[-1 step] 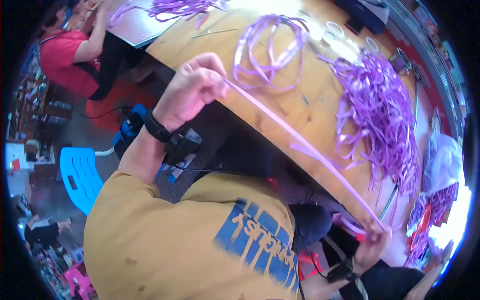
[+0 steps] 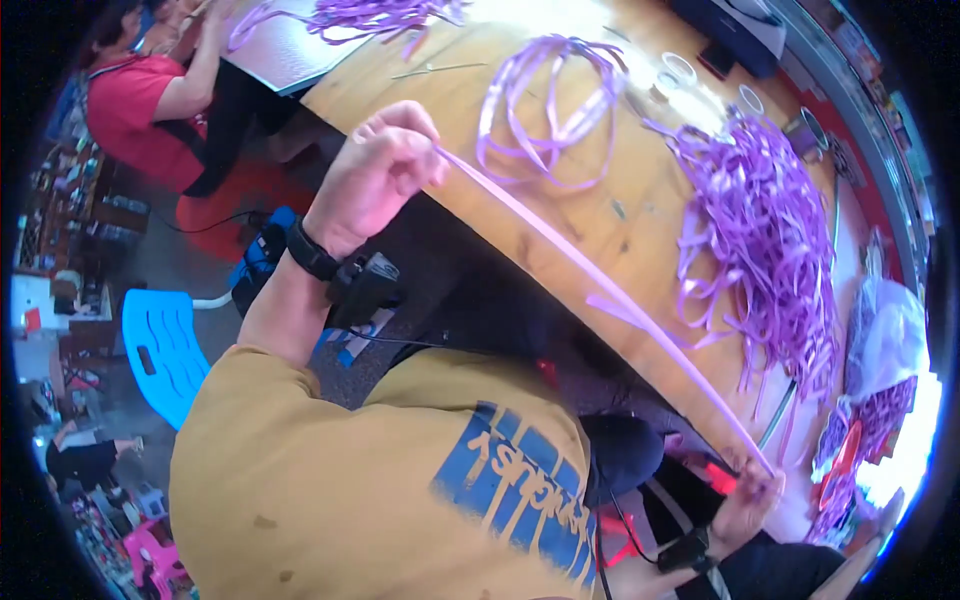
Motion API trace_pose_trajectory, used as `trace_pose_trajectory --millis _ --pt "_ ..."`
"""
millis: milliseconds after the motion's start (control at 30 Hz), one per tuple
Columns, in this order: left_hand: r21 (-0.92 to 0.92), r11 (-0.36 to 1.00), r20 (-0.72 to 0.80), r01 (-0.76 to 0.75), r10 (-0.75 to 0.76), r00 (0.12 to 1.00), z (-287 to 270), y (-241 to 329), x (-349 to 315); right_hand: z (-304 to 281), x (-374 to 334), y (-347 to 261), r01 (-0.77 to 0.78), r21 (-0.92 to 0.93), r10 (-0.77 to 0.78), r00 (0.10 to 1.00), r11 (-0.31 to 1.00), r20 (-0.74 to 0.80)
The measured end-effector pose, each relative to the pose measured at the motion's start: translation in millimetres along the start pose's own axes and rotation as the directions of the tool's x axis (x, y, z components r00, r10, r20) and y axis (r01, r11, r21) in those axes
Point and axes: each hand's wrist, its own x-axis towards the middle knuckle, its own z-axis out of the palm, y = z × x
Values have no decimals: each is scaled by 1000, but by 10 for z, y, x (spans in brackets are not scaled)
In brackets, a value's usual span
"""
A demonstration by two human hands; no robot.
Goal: The person assembles purple ribbon loops by threading a ribbon through a small purple bead and sliding it along the length. They then tie the ends of the ribbon together and set the finished loop aside on the table.
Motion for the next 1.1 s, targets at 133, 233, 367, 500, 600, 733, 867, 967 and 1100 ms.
trace_pose_trajectory --millis 133,233,367,500,600,733,867,967,1100 --pt "-61 976 -221 -207 189 957 -168 20 -24 -727 172 -17 64 -56 -67 997 996 -49" --pt "-239 940 -247 -244 184 951 -73 9 -50 -719 204 144 104 -40 -106 993 994 -45" --pt "-218 945 -235 -242 190 953 38 44 -98 -742 220 241 42 102 -40 999 994 -24" --pt "119 956 -143 -267 283 949 134 98 -188 -381 149 204 2 115 24 975 993 -222" --pt "446 832 -58 -329 394 917 327 140 -164 -257 146 267 0 179 38 978 984 -207" --pt "466 720 71 -514 549 833 405 154 -256 -486 207 347 -13 240 48 989 971 -141" --pt "77 898 34 -434 432 901 437 138 -296 -537 187 378 -11 303 47 993 953 -109" --pt "-108 909 36 -402 408 912 441 101 -236 -600 175 383 -10 349 41 996 937 -82" --pt "-320 884 -84 -341 332 940 463 44 -153 -642 136 372 8 409 23 997 912 -70"
